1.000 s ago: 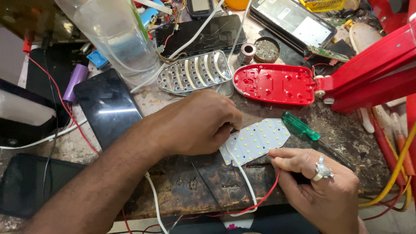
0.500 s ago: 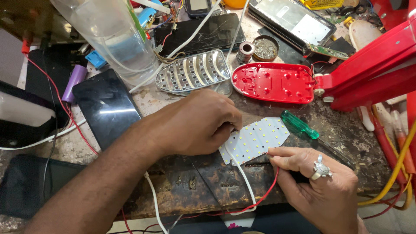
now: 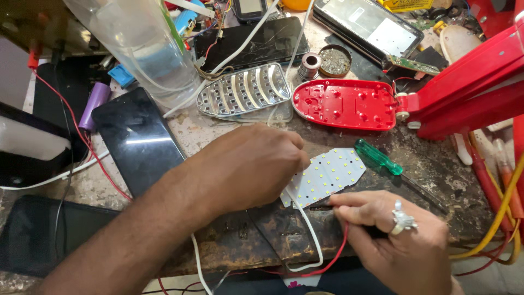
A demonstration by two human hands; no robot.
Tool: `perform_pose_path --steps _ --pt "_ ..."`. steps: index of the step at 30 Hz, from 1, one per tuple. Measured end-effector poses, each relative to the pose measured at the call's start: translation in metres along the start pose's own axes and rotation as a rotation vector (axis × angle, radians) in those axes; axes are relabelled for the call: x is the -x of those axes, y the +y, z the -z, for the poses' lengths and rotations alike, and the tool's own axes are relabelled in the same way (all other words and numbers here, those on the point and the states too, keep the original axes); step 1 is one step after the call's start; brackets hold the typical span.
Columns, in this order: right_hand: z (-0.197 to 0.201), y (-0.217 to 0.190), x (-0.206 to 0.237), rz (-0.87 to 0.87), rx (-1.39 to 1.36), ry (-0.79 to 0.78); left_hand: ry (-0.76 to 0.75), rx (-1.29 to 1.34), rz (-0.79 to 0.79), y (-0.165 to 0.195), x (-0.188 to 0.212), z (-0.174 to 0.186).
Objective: The person uses a green-handled screwdriver to probe and scrape contact points on a white LED panel while holding red and white wires against the board. The person repeatedly tests the connection by touching the wires to the panel, then continues scraping and probing the surface.
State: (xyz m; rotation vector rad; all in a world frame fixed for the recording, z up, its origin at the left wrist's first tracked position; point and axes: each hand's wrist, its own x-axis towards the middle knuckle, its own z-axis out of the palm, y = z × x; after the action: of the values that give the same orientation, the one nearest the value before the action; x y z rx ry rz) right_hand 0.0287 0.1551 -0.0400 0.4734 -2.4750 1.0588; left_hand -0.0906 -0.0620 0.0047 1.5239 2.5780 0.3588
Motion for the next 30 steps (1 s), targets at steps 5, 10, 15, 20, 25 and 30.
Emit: perform_pose_path --steps 5,10,15,20,25,30 --pt "-0.0075 -0.0022 -0.0011 -0.038 -0.056 0.009 0.001 0.007 -0.021 0.0010 0.0014 0.0034" --pt "-0.0096 -0.0050 -0.0024 -0.034 -0.076 -0.002 0.043 0.030 -0.020 -0.0006 0.0034 0.0007" --pt "-0.0109 -0.0058 -0.0029 -0.011 -0.043 -0.018 0.070 0.039 -0.030 -0.0021 0.0050 -0.0019" --pt "-0.0114 -0.0062 -0.0031 -0.003 -0.056 -0.024 0.064 0.052 -0.011 -0.0019 0.0046 -0.0024" --pt "-0.0112 -0.0067 -0.0026 -0.002 -0.052 -0.016 0.060 0.062 -0.009 -0.0024 0.0046 -0.0011" --pt "-0.0113 -0.0057 -0.0030 0.021 -0.042 -0.023 0.064 0.085 0.000 -0.0021 0.0055 0.0002"
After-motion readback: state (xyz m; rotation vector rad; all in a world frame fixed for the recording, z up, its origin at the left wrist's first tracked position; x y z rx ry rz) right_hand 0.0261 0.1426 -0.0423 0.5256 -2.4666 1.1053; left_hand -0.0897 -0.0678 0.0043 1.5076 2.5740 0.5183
